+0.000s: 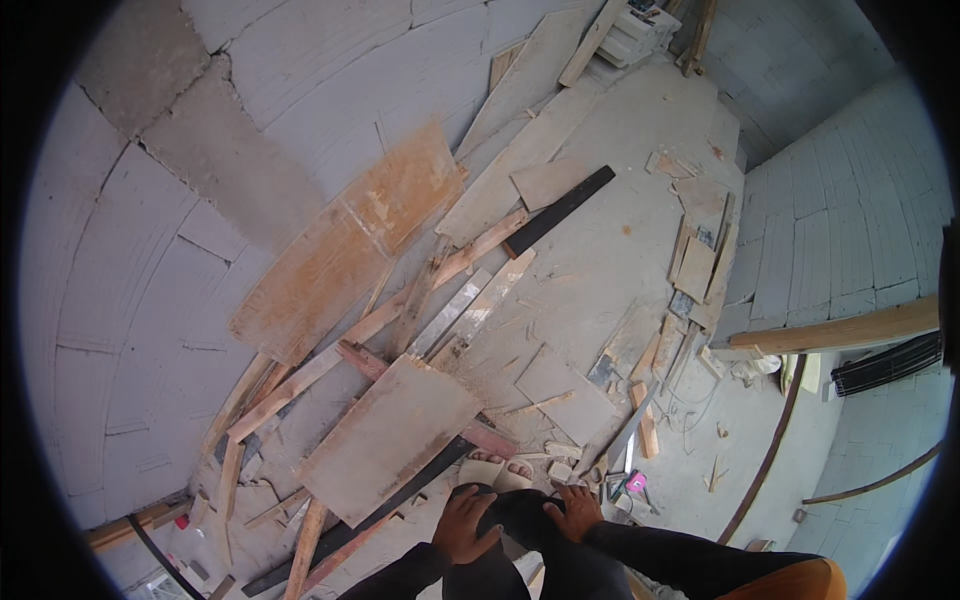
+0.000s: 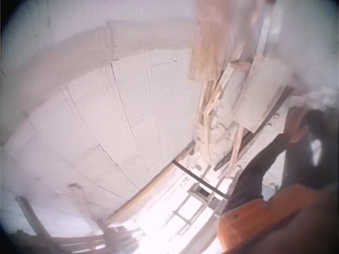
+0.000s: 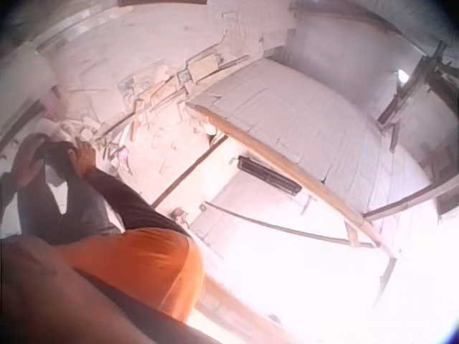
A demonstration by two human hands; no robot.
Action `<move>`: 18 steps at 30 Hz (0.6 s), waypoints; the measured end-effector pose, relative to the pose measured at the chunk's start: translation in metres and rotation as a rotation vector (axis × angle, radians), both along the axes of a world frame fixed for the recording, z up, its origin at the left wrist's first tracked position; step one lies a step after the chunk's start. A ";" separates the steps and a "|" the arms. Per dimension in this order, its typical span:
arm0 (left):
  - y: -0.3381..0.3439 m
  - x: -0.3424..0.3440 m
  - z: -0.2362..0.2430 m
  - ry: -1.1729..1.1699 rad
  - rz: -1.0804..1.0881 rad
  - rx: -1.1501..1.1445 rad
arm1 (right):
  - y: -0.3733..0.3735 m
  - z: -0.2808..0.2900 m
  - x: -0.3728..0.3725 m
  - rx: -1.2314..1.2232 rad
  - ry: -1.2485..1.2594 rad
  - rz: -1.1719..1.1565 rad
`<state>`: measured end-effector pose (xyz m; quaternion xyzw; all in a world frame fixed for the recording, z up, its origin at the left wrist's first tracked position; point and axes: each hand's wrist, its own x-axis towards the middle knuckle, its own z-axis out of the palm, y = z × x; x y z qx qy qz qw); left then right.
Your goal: The person measures a piece of wood with a tape measure, marks it with a pencil using a square ruler, and then saws the wood with a hand saw.
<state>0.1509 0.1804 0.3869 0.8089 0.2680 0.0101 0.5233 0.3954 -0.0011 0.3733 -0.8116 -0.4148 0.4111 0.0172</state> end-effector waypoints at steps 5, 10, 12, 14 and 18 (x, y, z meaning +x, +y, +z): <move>-0.026 -0.011 0.038 0.137 0.184 0.023 | 0.035 0.075 -0.032 -0.190 -0.070 0.030; 0.027 -0.037 0.069 0.161 0.508 0.180 | 0.105 0.108 -0.002 -0.060 0.154 -0.089; 0.088 -0.041 0.101 0.124 0.582 0.301 | 0.148 0.132 0.035 -0.119 0.235 -0.217; 0.163 -0.034 0.147 0.103 0.645 0.452 | 0.172 0.137 0.076 -0.133 0.268 -0.331; 0.339 0.007 0.277 -0.045 0.608 0.798 | 0.191 0.162 0.157 -0.010 0.059 -0.437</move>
